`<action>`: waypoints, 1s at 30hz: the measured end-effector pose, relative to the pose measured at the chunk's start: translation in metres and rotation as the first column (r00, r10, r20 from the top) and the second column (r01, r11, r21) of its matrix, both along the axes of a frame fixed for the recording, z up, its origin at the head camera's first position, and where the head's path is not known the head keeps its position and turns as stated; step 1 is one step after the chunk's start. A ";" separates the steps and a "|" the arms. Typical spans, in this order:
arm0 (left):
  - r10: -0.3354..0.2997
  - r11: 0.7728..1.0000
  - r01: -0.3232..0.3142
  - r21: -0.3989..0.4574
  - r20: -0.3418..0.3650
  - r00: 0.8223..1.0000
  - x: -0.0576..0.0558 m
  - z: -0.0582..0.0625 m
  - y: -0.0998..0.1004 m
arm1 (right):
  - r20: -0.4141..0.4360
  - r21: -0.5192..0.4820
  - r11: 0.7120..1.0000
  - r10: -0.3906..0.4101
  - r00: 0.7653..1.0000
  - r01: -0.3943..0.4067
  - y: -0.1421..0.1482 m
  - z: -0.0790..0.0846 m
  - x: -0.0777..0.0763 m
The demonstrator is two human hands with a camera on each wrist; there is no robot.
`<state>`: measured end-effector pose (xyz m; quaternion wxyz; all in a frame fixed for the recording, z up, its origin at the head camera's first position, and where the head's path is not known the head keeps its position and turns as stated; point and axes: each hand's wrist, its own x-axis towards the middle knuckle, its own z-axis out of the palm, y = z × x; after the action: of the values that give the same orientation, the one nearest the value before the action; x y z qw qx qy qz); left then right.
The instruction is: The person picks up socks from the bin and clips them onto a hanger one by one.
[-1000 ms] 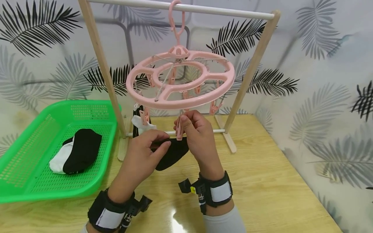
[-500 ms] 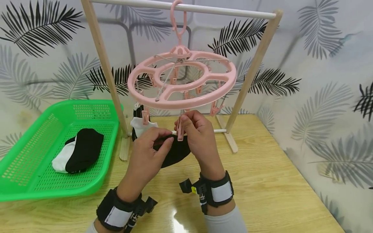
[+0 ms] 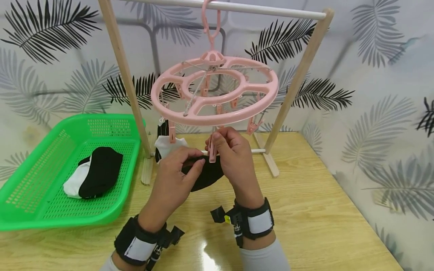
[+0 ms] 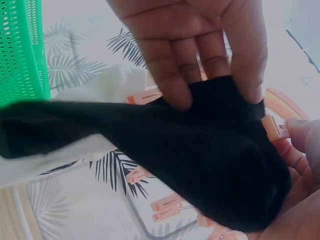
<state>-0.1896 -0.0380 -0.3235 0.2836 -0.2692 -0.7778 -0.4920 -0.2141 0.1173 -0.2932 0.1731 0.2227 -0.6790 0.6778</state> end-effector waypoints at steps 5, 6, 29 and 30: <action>-0.004 0.999 0.007 0.050 -0.062 0.998 0.000 0.000 -0.002 | 0.011 0.009 1.000 -0.010 1.000 0.010 -0.001 -0.001 -0.001; -0.004 0.999 0.007 0.050 -0.068 0.998 0.000 0.000 -0.002 | 0.010 0.010 1.000 -0.008 1.000 0.008 -0.001 -0.001 -0.001; 0.038 0.999 -0.036 0.031 -0.039 0.999 -0.002 -0.001 -0.009 | 0.018 0.049 0.997 0.055 0.998 -0.056 -0.001 -0.003 -0.001; 0.035 0.999 -0.034 0.033 -0.029 0.999 -0.002 -0.001 -0.009 | 0.019 0.046 0.997 0.056 0.998 -0.056 -0.001 -0.003 -0.001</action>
<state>-0.1918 -0.0468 -0.3243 0.3081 -0.2583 -0.7700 -0.4955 -0.2153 0.1165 -0.2965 0.1430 0.2397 -0.6894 0.6684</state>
